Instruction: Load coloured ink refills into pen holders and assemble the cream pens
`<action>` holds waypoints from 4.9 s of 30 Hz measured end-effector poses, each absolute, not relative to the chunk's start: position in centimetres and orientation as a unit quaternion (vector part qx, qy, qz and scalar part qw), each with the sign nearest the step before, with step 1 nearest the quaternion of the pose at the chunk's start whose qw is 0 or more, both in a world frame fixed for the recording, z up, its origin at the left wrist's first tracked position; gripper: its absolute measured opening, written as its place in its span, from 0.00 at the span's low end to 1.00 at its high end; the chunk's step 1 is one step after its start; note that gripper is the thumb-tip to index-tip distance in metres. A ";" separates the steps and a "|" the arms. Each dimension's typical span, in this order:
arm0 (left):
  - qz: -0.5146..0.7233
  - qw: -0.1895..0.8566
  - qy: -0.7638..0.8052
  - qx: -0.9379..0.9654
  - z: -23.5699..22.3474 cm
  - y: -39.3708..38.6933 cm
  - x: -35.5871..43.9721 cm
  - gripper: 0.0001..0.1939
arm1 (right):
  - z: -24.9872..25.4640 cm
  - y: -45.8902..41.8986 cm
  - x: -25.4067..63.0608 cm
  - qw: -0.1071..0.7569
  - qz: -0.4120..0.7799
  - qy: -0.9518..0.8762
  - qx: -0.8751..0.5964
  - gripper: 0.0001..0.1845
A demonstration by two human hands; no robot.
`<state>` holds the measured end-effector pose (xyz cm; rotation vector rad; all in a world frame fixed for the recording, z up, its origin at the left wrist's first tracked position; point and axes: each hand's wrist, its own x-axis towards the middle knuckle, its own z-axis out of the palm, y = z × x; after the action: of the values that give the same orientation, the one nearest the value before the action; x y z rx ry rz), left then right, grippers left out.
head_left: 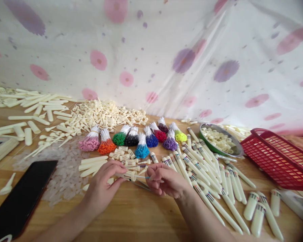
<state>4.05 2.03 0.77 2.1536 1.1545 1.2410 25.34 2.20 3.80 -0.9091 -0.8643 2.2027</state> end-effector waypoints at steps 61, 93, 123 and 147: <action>0.469 0.200 0.412 0.755 1.5 2.0 3.9 0.04 | 5.5 -0.4 24.6 0.373 0.305 -0.724 -0.493 0.07; 0.480 0.118 0.395 0.775 1.6 1.6 4.3 0.09 | 4.3 -0.5 21.7 0.441 0.561 -0.491 -0.500 0.09; 0.478 0.071 0.421 0.767 1.1 2.3 3.8 0.06 | 3.0 0.3 22.1 0.420 0.682 -0.373 -0.469 0.18; 0.481 0.137 0.430 0.752 -0.2 2.5 3.8 0.03 | 3.3 11.2 25.9 0.069 0.058 -0.643 -0.761 0.10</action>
<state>3.77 2.49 -0.21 2.1751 1.2438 1.3931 25.92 11.20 3.29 -2.2905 -1.9353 0.1735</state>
